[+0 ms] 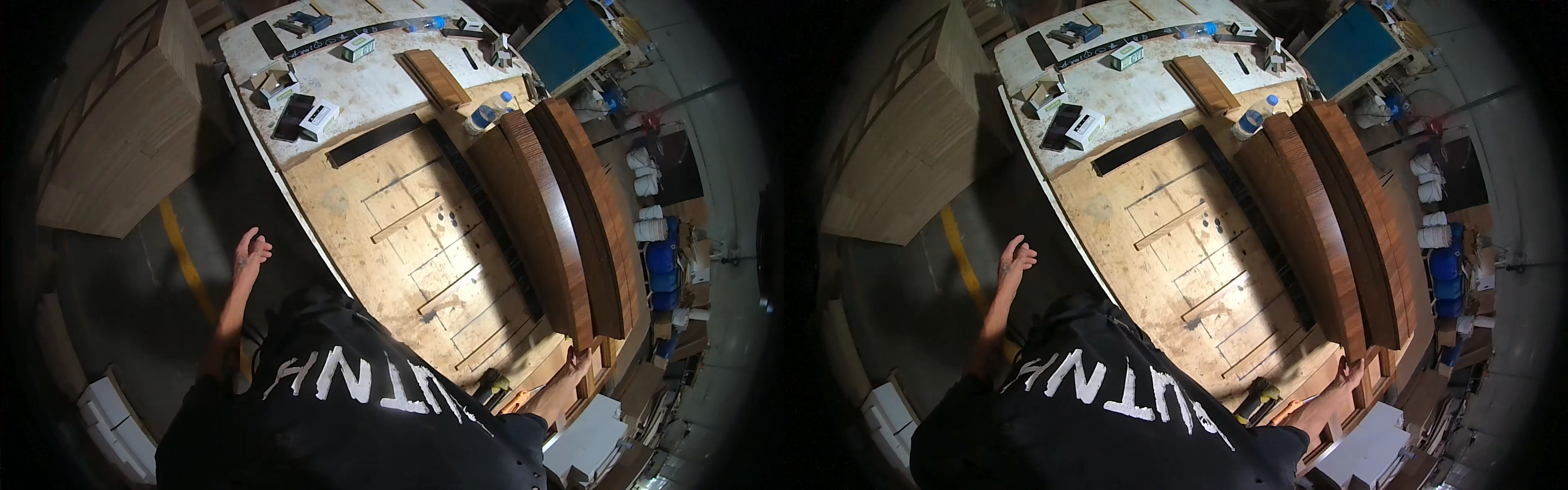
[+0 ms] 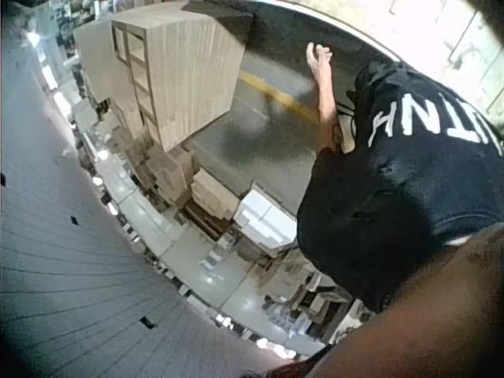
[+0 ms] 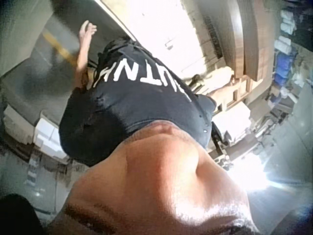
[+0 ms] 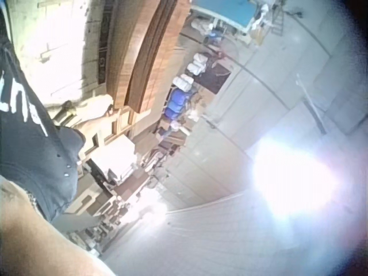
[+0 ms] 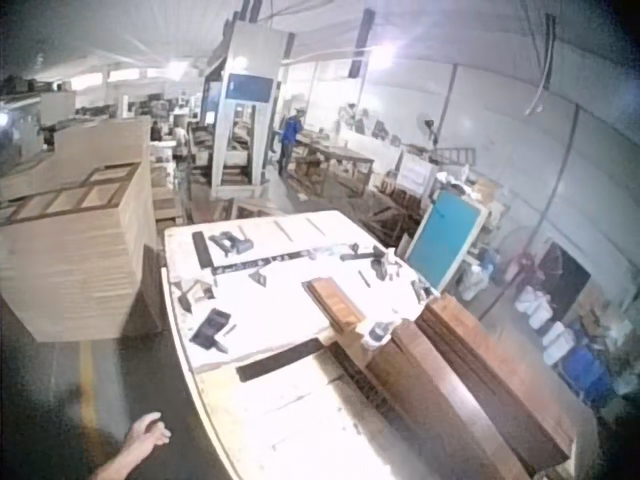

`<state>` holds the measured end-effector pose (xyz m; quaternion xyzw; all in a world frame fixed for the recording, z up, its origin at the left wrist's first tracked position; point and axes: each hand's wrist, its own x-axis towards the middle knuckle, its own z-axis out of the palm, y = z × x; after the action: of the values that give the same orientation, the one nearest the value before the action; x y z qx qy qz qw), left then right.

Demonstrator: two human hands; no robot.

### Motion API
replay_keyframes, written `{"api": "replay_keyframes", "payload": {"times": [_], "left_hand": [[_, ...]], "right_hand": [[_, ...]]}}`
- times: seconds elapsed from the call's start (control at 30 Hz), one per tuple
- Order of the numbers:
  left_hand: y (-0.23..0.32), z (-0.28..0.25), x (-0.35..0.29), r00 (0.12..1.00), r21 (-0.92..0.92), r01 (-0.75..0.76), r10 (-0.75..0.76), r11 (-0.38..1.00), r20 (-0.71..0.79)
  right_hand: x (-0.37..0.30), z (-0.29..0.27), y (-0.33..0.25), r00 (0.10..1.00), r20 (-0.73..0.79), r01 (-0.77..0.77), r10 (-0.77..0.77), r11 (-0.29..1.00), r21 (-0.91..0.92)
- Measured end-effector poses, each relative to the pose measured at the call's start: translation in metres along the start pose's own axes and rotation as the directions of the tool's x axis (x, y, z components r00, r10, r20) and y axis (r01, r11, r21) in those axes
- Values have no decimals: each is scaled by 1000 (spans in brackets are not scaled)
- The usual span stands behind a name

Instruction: The person assembles a wooden frame by positioning thin wooden strips and securing them with a pneumatic nail gun. The person repeatedly aligns strips along the frame edges and fastens them in place.

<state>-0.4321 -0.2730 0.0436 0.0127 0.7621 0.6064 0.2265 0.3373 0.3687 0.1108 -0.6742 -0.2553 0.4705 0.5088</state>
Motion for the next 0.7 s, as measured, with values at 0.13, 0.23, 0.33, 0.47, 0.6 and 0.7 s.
{"api": "replay_keyframes", "payload": {"times": [0.13,0.23,0.33,0.47,0.6,0.7], "left_hand": [[14,-7,-3,1000,84,-1,0,996,17],[19,15,9,994,29,-9,6,1000,106],[37,31,20,985,25,-28,24,999,169],[49,53,11,985,-31,-5,10,999,169],[38,119,8,910,-7,168,-152,986,386],[35,182,-8,741,127,384,-388,914,549]], "right_hand": [[-1,35,19,995,85,-57,45,987,148],[42,0,-38,970,175,-183,166,979,85],[53,-15,-29,930,156,-320,334,941,-111],[14,15,7,968,-38,-253,250,953,-169],[-53,-29,48,971,29,-238,237,949,205],[-133,-34,67,976,-18,-209,219,950,233]]}}
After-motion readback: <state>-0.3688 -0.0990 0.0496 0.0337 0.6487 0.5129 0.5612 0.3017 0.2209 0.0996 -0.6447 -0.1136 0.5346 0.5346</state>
